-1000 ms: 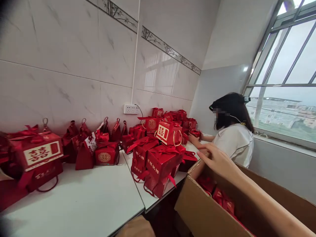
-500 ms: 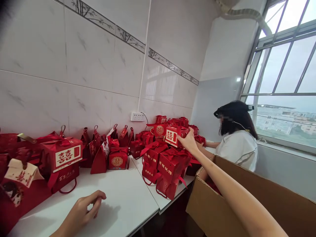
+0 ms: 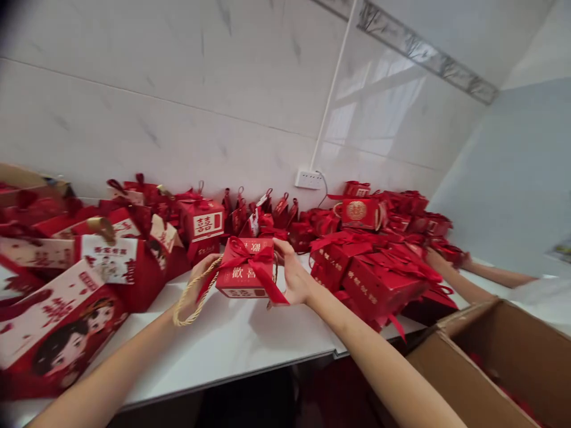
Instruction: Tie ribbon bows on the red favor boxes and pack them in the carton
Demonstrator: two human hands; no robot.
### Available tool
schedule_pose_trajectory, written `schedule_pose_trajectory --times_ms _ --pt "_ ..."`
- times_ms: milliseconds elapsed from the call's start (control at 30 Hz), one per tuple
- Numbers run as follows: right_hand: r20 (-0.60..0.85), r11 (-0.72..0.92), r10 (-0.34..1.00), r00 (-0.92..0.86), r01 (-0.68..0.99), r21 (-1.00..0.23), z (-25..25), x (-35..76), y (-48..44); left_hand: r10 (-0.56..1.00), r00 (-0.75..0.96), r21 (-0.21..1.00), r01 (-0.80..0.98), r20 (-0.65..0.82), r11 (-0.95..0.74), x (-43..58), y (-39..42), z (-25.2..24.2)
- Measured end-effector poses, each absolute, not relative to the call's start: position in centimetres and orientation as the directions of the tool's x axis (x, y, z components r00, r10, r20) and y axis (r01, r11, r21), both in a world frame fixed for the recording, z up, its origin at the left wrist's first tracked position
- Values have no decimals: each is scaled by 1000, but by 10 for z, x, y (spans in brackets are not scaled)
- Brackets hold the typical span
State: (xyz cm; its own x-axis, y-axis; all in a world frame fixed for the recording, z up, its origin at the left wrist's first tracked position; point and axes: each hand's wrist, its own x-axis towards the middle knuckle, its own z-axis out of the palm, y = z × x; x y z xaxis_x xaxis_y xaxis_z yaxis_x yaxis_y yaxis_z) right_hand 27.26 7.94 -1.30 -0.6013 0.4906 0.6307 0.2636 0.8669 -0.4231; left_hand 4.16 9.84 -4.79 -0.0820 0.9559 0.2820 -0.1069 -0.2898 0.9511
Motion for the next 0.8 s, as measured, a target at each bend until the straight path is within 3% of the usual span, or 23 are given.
schedule_pose_trajectory --times_ms 133,233,367,433,467,533,600,700,800 --pt "437 744 594 -675 255 -618 -66 244 107 961 -160 963 -114 226 -245 28 109 -52" --pt "422 709 621 -660 243 -662 -85 244 113 963 -154 971 -57 223 -234 23 112 -52" --pt "534 600 796 -285 258 -757 -66 253 118 970 -112 977 32 215 -213 17 107 -37" --pt "482 506 863 -153 295 -811 -43 253 117 976 -92 976 112 199 -189 11 102 -25" --pt "416 446 895 -161 326 -834 -31 251 115 981 -57 970 173 185 -173 6 99 -19" --pt "140 257 951 -277 450 -855 -11 245 105 988 74 938 312 134 -150 -4 94 -9" --pt "-48 196 921 -386 565 -801 0 238 89 974 222 896 421 48 -140 -11 88 -5" --pt "-27 296 882 -470 599 -744 1 228 69 949 315 888 441 -20 -128 -14 80 -6" --pt "35 283 874 -484 451 -846 -5 224 63 944 325 941 332 -52 -63 -10 74 -10"
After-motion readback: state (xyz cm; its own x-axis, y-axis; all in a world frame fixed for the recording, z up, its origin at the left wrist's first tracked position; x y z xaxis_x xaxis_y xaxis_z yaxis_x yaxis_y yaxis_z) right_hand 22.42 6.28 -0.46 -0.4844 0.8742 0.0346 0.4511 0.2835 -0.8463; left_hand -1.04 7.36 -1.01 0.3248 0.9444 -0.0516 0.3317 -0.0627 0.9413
